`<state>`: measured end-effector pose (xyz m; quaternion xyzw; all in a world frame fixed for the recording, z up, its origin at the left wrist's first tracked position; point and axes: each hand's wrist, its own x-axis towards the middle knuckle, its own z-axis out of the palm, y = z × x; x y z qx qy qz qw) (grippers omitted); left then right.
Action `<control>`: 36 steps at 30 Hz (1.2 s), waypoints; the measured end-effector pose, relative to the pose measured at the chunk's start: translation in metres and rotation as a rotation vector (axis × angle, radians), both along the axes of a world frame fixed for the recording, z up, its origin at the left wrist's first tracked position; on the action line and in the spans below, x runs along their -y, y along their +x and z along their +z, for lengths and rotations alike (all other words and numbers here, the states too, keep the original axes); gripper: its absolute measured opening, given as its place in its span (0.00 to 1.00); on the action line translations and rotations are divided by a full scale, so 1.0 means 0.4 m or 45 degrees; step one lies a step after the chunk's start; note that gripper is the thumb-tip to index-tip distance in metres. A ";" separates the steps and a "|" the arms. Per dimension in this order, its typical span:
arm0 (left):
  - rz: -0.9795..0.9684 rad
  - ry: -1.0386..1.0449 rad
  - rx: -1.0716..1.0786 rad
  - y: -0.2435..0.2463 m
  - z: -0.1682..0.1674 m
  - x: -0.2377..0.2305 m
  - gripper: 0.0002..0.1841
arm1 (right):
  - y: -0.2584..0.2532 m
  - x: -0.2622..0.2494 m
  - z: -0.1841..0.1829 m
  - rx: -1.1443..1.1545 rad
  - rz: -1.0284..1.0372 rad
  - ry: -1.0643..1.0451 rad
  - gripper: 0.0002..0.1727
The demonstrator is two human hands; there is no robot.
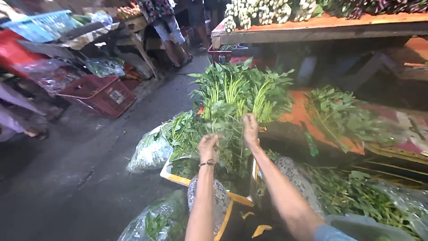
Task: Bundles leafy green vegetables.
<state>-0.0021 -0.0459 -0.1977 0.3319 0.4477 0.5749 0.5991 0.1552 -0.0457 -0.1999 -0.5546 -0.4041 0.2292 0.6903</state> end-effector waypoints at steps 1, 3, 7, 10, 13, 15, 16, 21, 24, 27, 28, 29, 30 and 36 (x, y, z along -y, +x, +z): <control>0.040 -0.002 -0.013 -0.010 -0.003 -0.005 0.06 | 0.015 -0.001 0.004 -0.029 0.012 0.000 0.15; 0.114 0.026 -0.059 -0.017 -0.007 -0.008 0.06 | 0.027 -0.003 0.015 -0.055 0.025 -0.024 0.15; 0.174 0.279 -0.213 0.021 -0.009 0.011 0.07 | -0.009 -0.006 0.024 0.215 0.059 -0.267 0.16; 0.236 0.462 -0.390 0.050 -0.020 0.027 0.06 | -0.053 0.001 0.036 0.390 -0.035 -0.406 0.16; 0.384 0.567 -0.529 0.060 -0.020 0.049 0.06 | -0.071 0.005 0.033 0.446 -0.154 -0.388 0.16; 0.505 0.635 -0.571 0.062 -0.004 0.067 0.07 | -0.069 -0.001 0.013 0.509 -0.214 -0.315 0.15; 0.547 0.666 -0.607 0.062 0.005 0.075 0.07 | -0.066 -0.004 0.001 0.536 -0.243 -0.282 0.14; 0.463 0.705 -0.872 0.085 -0.014 0.083 0.08 | -0.087 0.005 0.005 0.135 -0.064 -0.205 0.12; 0.353 0.589 -0.881 0.103 -0.043 0.083 0.07 | -0.115 0.011 0.013 -0.276 0.175 -0.138 0.11; 0.179 0.483 -0.724 0.096 -0.035 0.082 0.07 | -0.104 0.014 0.023 -0.391 0.236 -0.167 0.08; 0.084 0.407 -0.613 0.087 -0.032 0.077 0.06 | -0.095 0.012 0.022 -0.391 0.249 -0.182 0.07; 0.003 0.322 -0.470 0.076 -0.032 0.069 0.04 | -0.084 0.009 0.020 -0.372 0.258 -0.192 0.06; -0.046 0.238 -0.340 0.065 -0.033 0.060 0.04 | -0.071 0.007 0.018 -0.335 0.263 -0.200 0.06; -0.051 0.228 -0.508 -0.004 -0.008 0.024 0.10 | -0.009 0.005 0.000 0.066 0.323 -0.101 0.08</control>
